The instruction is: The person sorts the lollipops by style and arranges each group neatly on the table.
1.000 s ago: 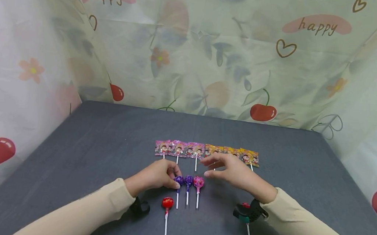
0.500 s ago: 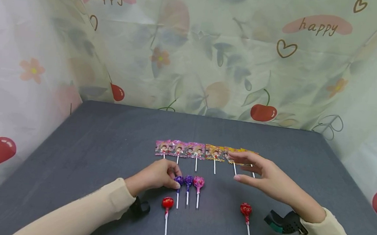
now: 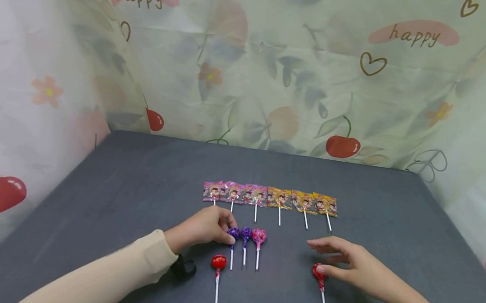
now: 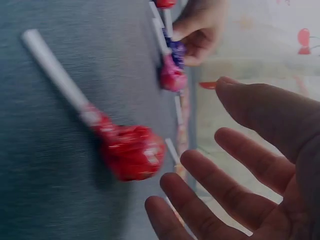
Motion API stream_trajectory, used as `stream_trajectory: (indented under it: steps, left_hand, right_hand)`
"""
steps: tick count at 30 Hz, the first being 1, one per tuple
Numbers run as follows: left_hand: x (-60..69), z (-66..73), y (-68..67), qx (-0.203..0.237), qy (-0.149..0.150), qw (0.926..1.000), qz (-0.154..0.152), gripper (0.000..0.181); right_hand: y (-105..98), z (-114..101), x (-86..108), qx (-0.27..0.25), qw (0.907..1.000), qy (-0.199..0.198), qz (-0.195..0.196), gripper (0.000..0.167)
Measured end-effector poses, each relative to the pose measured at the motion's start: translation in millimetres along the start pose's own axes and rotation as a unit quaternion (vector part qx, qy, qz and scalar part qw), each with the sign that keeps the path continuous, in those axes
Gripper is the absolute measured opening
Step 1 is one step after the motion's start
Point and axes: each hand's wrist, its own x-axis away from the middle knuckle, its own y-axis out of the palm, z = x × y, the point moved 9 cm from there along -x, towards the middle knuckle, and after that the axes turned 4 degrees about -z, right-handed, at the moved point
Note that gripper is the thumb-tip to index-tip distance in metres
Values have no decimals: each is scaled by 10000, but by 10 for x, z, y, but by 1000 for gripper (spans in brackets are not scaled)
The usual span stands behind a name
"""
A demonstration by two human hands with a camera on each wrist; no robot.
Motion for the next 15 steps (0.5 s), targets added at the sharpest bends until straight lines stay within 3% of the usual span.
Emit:
stream_trajectory:
  steps: [4,7,11,15]
  left_hand:
    - [0,4,4,3,-22,10000,1,20]
    - [-3,-1,5,26,-28,10000,-3,20]
    - [-10,-11,4,46,-27,10000,-4,20]
    - [-9,-14,6,33,-51,10000,-5,20]
  right_hand:
    - [78,56,44,34,9995,-308,-4,41]
    - [131,114,55,-166,9993,-327,-78,39]
    - [161,203,40,-291,9994,8,-191,40]
    - [152,241,14,-77,9995,217,-208,37]
